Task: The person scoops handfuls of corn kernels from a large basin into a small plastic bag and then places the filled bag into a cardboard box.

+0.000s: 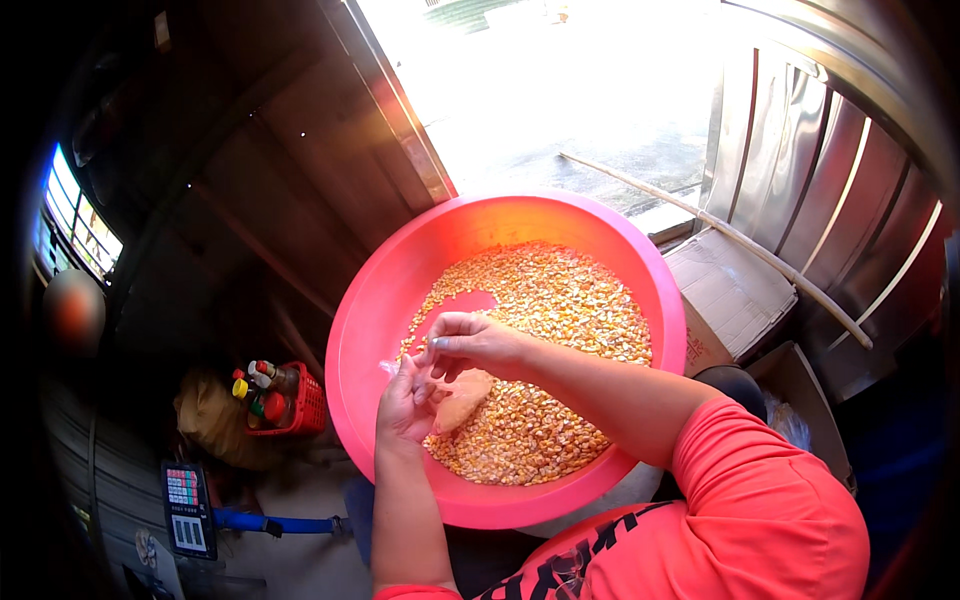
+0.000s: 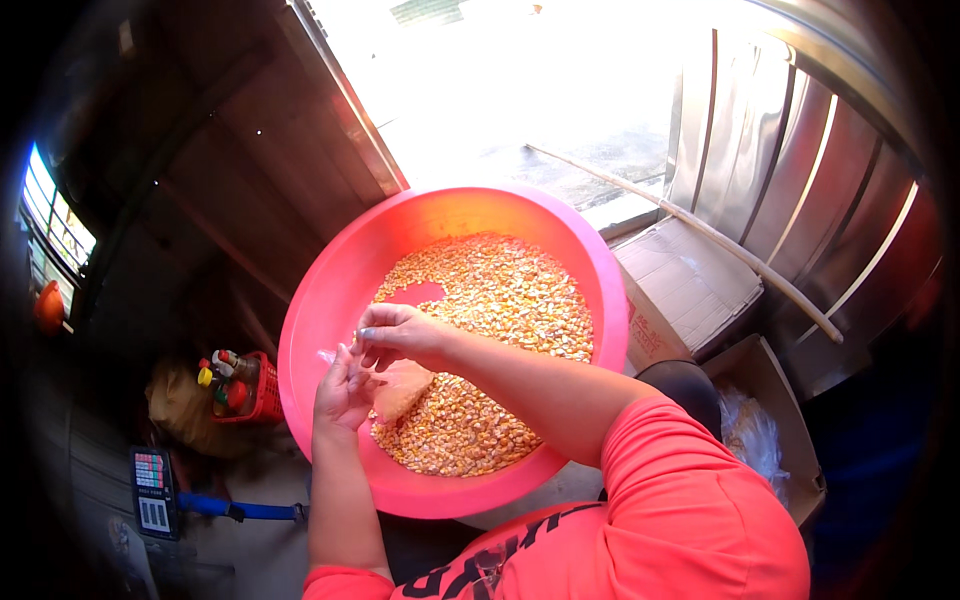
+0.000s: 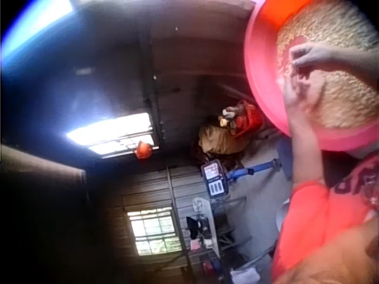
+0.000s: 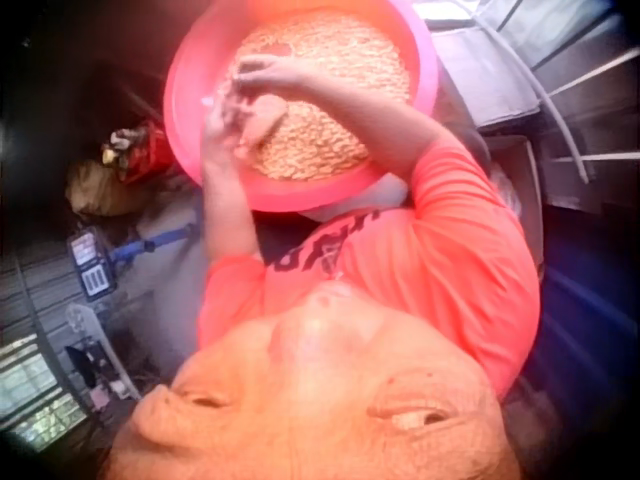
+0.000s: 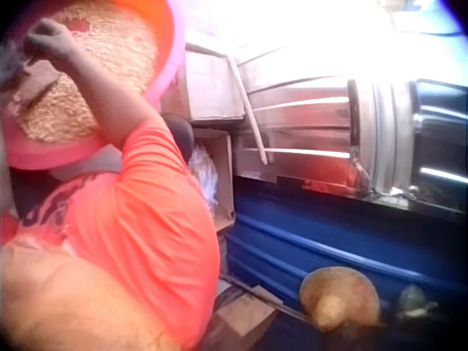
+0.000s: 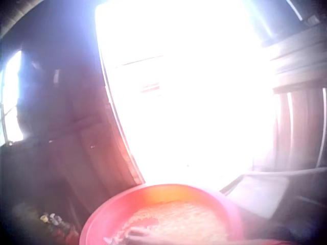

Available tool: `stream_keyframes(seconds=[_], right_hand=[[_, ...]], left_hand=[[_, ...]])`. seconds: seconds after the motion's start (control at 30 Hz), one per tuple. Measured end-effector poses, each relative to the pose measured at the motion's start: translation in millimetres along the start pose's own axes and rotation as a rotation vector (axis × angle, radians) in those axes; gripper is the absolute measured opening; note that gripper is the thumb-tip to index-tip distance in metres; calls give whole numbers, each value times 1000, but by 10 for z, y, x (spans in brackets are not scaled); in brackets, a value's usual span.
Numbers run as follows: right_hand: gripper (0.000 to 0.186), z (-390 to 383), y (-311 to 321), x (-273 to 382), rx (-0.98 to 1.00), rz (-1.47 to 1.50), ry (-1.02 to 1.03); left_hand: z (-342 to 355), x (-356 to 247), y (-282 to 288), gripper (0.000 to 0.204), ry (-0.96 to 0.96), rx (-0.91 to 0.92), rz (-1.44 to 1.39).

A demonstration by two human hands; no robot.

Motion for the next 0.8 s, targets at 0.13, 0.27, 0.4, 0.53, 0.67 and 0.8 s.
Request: stream_keyframes(seconds=[0.13, 0.27, 0.4, 0.53, 0.67, 0.8], right_hand=[[10, -20, -156, 112, 63, -597, 130], [5, -136, -444, 220, 51, -1149, 615], [6, -235, -570, 321, 57, -1207, 570], [8, -217, -481, 313, -15, -1269, 439], [6, -153, -341, 213, -111, -1246, 420], [7, -112, -265, 155, -93, -1181, 393]], left_hand=[[68, 30, 206, 27, -23, -116, 65], [76, 121, 226, 14, -42, 38, 586], [-14, 202, 172, 13, -162, 150, 764], [8, 253, 236, 13, 65, 60, 637], [-9, 236, 63, 10, 120, 12, 646], [-48, 195, 0, 10, 160, 20, 688]])
Point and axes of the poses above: each hand's wrist, its own z-axis towards the middle knuckle, its own y-axis out of the back of the hand, x = y × z, the point moved 5 cm from there along z, towards the middle knuckle, and after that the axes turned 15 degrees about -z, right-handed, at the moved point
